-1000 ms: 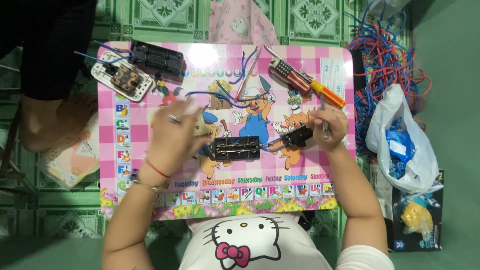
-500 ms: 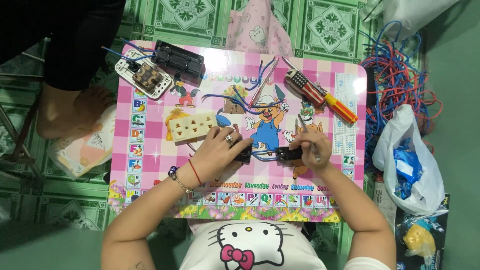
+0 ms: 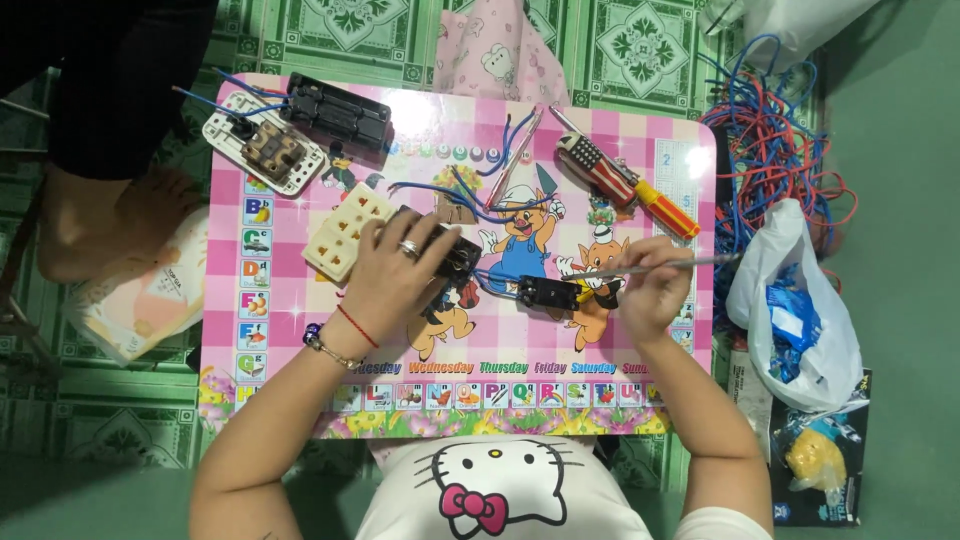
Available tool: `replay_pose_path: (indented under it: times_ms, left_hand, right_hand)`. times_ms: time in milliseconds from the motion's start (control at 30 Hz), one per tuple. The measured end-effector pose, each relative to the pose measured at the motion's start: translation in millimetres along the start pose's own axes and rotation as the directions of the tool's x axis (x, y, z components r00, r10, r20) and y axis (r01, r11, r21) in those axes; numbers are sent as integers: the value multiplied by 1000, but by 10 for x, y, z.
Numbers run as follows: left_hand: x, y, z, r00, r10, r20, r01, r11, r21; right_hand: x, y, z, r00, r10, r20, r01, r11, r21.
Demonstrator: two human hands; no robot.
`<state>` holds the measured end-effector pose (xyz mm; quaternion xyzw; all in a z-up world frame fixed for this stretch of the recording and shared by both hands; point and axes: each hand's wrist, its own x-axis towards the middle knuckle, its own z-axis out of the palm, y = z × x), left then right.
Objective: Marking and disassembling an electrical outlet to secure or repair internal connections.
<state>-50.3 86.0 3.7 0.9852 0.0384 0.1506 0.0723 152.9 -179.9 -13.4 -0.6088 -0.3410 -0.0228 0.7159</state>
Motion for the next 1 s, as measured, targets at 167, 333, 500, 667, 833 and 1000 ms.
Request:
replay_pose_path:
  times_ms: [167, 333, 500, 667, 833, 1000]
  left_hand:
    - [-2, -64, 39, 995, -86, -45, 86, 996, 4]
    - [42, 190, 50, 984, -8, -179, -10, 995, -98]
    - [-170, 839, 265, 909, 296, -295, -386, 864, -323]
    - [-86, 1124, 356, 864, 398, -308, -487, 816, -311]
    - [307, 794, 391, 889, 256, -380, -369, 892, -262]
    - [351, 581, 251, 978, 125, -167, -200, 794, -574]
  right_hand:
    - [16, -150, 45, 912, 376, 163, -390, 919, 62]
    - [95, -133, 110, 850, 387, 357, -423, 906, 26]
    - [201, -58, 243, 837, 189, 514, -215, 977, -10]
    - [37, 136, 501, 895, -21, 445, 0, 999, 47]
    - [2, 139, 584, 880, -250, 403, 272, 962, 2]
    - [10, 108, 605, 889, -97, 447, 119, 993, -21]
